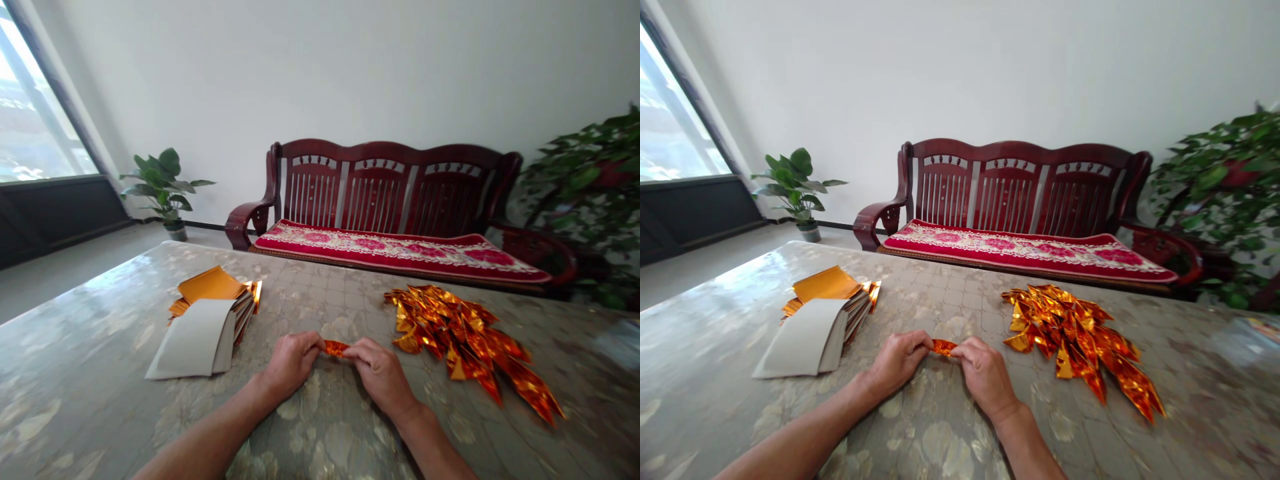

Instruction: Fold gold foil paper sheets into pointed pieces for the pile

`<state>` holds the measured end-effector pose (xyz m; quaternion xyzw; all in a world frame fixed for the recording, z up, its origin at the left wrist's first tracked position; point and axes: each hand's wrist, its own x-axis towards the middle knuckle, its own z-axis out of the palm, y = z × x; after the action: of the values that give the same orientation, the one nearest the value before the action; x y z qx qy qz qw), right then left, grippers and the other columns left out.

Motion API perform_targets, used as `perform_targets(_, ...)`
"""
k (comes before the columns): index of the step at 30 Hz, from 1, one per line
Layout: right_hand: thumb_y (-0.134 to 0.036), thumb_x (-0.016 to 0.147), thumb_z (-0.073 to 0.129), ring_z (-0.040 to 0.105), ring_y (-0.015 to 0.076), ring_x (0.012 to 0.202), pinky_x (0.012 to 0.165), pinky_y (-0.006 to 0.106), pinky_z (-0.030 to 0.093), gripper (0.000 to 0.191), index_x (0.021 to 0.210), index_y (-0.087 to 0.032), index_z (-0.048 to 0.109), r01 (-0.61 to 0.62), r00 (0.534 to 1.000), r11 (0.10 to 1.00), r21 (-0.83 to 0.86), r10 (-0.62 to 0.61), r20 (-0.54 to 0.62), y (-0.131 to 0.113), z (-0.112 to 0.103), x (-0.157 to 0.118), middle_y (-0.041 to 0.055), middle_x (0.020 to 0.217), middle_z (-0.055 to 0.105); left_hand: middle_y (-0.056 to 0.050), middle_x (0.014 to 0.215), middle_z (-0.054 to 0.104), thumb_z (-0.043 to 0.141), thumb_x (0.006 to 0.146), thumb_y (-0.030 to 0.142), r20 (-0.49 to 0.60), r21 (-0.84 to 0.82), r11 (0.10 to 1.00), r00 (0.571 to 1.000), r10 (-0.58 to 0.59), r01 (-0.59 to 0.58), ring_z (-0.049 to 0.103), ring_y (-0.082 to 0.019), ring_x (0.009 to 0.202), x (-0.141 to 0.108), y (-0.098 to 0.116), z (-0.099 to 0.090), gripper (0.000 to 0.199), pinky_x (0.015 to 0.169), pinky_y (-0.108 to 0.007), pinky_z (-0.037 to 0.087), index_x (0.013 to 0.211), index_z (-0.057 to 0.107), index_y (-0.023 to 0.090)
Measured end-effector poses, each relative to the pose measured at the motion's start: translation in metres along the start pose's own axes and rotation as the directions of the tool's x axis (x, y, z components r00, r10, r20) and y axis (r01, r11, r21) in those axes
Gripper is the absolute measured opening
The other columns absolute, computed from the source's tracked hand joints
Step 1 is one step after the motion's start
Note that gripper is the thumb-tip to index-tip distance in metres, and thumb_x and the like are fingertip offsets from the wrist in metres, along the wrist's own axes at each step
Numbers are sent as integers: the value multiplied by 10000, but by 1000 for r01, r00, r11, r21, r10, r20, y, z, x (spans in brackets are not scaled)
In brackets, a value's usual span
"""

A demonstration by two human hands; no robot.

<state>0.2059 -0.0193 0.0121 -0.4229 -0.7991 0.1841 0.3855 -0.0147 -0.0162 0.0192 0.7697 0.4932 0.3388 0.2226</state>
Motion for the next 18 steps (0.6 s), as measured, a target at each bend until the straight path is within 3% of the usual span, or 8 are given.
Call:
perform_targets(7, -87, 836, 497, 666, 183, 1028, 941, 333, 519, 404, 1120, -275, 715, -30, 1000, 989, 146, 29, 12, -3, 0, 1, 34, 1091, 723, 30, 685, 665, 525, 791, 158, -43, -91, 990, 992, -115, 111, 602, -135, 654, 4, -6, 4, 160, 632, -216, 391, 821, 676, 203)
perform_targets(10, -111, 841, 474, 651, 203, 1099, 1003, 385, 495, 433, 1181, -267, 691, -103, 995, 977, 187, 101, 18, -3, -3, 1, 37, 1159, 713, 31, 667, 649, 528, 781, 166, -47, -135, 982, 989, -141, 133, 583, -131, 633, 6, -8, 6, 149, 616, -216, 384, 814, 671, 193)
perform_targets(15, -278, 906, 465, 714, 212, 965, 887, 374, 570, 406, 1275, -206, 617, -225, 961, 893, 389, 269, -61, 3, -1, 0, 78, 1100, 734, 33, 647, 627, 532, 780, 179, -46, -153, 977, 986, -157, 149, 542, -123, 600, 6, -9, 7, 145, 599, -216, 370, 811, 674, 186)
perform_targets(18, -329, 878, 510, 742, 215, 811, 784, 357, 603, 349, 1142, -185, 687, -257, 937, 852, 456, 335, -96, 7, 3, 3, 88, 1037, 749, 32, 646, 623, 537, 782, 189, -50, -145, 978, 986, -160, 151, 534, -124, 601, 6, -10, 8, 142, 593, -217, 364, 813, 676, 186)
